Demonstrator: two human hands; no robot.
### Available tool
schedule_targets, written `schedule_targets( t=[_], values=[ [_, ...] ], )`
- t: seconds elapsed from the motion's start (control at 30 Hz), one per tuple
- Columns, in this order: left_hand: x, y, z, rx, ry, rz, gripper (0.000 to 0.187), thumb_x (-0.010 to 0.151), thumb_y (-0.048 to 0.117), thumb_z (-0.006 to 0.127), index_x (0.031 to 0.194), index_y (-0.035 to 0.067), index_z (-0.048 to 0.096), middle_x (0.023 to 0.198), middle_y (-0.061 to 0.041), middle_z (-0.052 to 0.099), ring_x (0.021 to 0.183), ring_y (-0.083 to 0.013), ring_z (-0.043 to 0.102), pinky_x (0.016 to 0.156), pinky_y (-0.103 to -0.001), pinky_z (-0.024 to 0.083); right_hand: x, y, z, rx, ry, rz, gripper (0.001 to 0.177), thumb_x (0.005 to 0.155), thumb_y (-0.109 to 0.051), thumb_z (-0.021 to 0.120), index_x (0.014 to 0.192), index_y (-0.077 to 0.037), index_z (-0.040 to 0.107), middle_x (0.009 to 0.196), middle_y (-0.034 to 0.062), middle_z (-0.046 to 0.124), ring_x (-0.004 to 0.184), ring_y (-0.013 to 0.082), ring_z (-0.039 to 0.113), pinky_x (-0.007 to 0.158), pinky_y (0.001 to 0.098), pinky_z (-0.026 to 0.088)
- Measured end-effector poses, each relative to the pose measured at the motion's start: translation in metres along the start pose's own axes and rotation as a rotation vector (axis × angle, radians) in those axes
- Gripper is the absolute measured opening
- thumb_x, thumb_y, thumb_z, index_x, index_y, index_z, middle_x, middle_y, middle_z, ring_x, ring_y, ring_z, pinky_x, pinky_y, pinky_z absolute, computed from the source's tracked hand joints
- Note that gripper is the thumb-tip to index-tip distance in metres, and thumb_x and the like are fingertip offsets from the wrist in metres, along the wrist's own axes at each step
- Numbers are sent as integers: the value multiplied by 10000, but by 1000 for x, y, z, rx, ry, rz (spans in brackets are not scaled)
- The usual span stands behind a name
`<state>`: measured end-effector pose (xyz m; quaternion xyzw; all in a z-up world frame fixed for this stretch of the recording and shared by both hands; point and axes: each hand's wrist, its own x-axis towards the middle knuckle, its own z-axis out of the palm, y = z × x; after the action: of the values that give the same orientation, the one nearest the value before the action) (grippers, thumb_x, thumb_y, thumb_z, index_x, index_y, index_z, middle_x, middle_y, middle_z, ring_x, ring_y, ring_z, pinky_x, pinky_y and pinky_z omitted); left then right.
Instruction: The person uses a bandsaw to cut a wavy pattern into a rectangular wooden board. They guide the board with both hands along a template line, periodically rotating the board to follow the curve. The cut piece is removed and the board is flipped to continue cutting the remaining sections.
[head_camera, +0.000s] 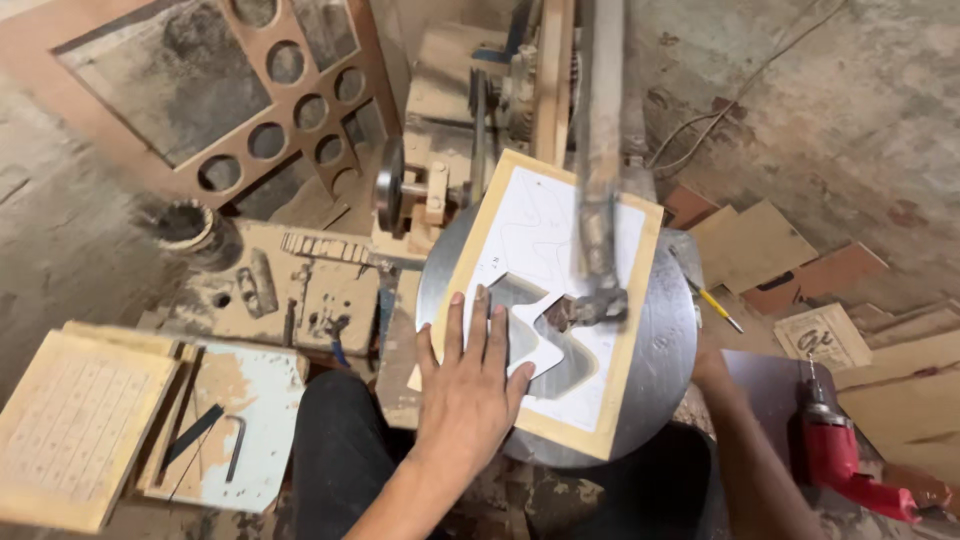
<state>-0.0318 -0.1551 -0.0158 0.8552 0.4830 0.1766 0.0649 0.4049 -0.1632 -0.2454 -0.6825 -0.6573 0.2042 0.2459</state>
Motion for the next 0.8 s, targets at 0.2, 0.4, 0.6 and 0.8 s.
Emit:
schedule_targets(
  t=[0.2, 0.4, 0.6, 0.8],
  values=[
    [-9, 6, -2, -47, 41, 0, 685, 982, 449, 528, 1461, -36, 461, 1580, -241, 355, 1497, -386, 243, 1111, -701, 209, 20, -81, -66, -223, 346, 269, 384, 1063, -365, 583, 1353, -144, 702, 1170, 225, 718, 1058, 363, 681, 865, 442, 507],
    [-22, 11, 5, -89, 76, 11, 653, 1006, 460, 511, 1459, -10, 475, 1543, -234, 403, 1493, -362, 276, 1126, -717, 188, 27, -309, -149, 473, 650, -198, 324, 1154, -169, 603, 1399, 35, 657, 1218, 64, 659, 1099, 101, 566, 983, 253, 435],
    [-24, 10, 17, -95, 62, -11, 680, 1015, 476, 458, 1479, -21, 442, 1561, -239, 390, 1503, -349, 246, 1132, -709, 150, 35, -429, -155, 557, 499, -343, 335, 1129, -174, 638, 1392, 32, 633, 1332, 78, 688, 1187, 87, 628, 1059, 219, 493],
    [-22, 11, 18, -134, 28, -5, 688, 1022, 474, 413, 1487, -33, 416, 1548, -247, 383, 1523, -356, 177, 1135, -718, 92, 57, -425, -143, 634, 409, -261, 401, 1065, -132, 616, 1423, 33, 540, 1341, 106, 685, 1242, 138, 650, 1074, 268, 517]
  ],
)
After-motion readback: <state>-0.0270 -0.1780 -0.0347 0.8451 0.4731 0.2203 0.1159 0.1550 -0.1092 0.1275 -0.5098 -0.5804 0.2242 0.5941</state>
